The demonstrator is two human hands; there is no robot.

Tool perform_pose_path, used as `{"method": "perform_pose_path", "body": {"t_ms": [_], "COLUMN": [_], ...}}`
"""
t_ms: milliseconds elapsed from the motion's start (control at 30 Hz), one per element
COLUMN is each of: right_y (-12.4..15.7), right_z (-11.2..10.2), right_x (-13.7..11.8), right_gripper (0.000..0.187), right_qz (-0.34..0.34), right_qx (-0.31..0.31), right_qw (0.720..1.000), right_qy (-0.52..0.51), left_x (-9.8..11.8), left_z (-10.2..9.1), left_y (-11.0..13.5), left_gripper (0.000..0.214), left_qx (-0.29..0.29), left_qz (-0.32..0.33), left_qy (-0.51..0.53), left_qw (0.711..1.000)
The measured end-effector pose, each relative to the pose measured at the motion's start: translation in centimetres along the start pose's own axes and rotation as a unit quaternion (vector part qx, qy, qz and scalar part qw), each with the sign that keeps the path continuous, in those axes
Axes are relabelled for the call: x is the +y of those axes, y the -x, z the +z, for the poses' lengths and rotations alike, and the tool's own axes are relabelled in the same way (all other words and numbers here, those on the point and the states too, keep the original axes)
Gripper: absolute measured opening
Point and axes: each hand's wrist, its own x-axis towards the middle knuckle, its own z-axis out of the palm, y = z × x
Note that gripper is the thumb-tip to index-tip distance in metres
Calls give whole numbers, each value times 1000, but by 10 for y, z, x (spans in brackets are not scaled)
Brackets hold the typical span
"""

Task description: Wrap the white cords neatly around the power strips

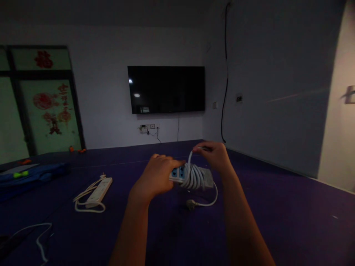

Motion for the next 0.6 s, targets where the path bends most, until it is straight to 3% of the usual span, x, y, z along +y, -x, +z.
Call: {"method": "perform_pose_path", "body": {"t_ms": [267,600], "right_y": [-1,4], "right_z": [15,44], "right_x": [8,17], "right_gripper": [22,33], "right_qz": [40,126], "right_qx": [-55,-68], "right_qw": [991,956], "right_qy": [-116,-257], "left_x": [-3,0], "left_z": [-16,-21], "left_y": [12,13], "left_gripper": [57,64], "left_qx": [-13,8], "left_qz": [43,-9], "left_qy": [99,143], "left_qw": [994,990]}}
